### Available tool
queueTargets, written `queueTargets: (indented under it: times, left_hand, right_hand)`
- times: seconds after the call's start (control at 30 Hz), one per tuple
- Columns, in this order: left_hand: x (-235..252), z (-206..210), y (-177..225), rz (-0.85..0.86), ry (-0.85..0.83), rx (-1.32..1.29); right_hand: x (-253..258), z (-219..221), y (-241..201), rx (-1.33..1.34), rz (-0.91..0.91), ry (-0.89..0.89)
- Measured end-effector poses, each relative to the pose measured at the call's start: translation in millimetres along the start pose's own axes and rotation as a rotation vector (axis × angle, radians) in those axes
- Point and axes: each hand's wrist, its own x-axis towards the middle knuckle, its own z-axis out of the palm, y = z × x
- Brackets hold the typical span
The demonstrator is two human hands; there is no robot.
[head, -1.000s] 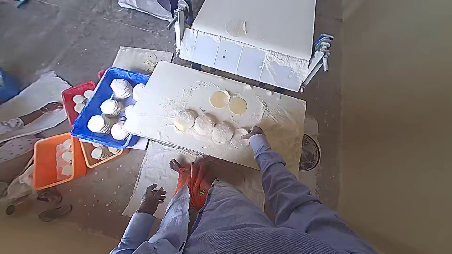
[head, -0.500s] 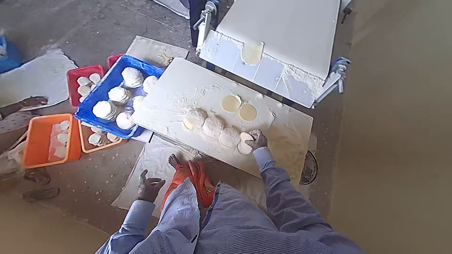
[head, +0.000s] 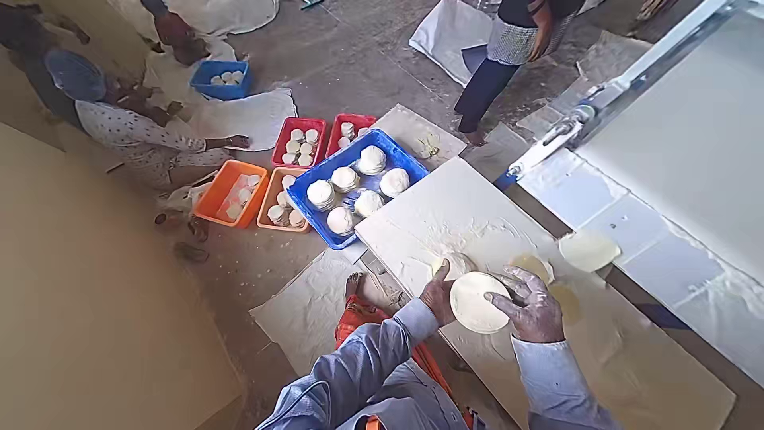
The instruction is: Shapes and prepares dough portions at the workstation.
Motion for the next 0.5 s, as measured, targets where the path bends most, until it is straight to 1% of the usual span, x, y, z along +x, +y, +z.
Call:
queueTargets:
  times: [0.03, 0.07, 0.13, 0.2, 0.27, 0.33, 0.37, 0.43, 0.47, 0.5]
  left_hand:
    - [0.4, -3.4, 12.7, 0.018, 0.012, 0.007]
    - [2.6, -10.2, 24.2, 0.056, 0.058, 0.052]
    - [9.4, -26.4, 52.9, 0.170, 0.139, 0.168]
    - [9.9, -40.2, 94.3, 0.250, 0.176, 0.263]
    - [7.9, -47.9, 141.4, 0.277, 0.213, 0.305]
    - [12.6, -58.4, 189.1, 0.285, 0.291, 0.330]
    - [18.0, -69.6, 211.9, 0.295, 0.344, 0.374]
    - [35.4, -108.1, 253.3, 0.326, 0.487, 0.507]
    - [44.3, -130.2, 272.9, 0.337, 0.559, 0.571]
    - [52.4, -150.6, 292.4, 0.346, 0.616, 0.609]
  right_hand:
    - [12.8, 10.1, 0.1, 0.003, 0.021, -0.017]
    - [25.2, 20.6, 1.4, 0.027, 0.039, -0.043]
    - [53.9, 43.2, 4.4, 0.146, 0.104, -0.132]
    - [84.8, 72.7, -0.2, 0.303, 0.287, -0.198]
    - [118.2, 111.4, -11.9, 0.525, 0.533, -0.282]
    - [153.2, 162.7, -28.2, 0.819, 0.753, -0.357]
    - [170.6, 190.6, -33.7, 0.891, 0.814, -0.372]
    - [205.3, 245.1, -39.8, 0.873, 0.822, -0.424]
    - [224.4, 271.4, -36.4, 0.815, 0.800, -0.453]
    - [243.1, 298.0, -32.6, 0.703, 0.792, -0.434]
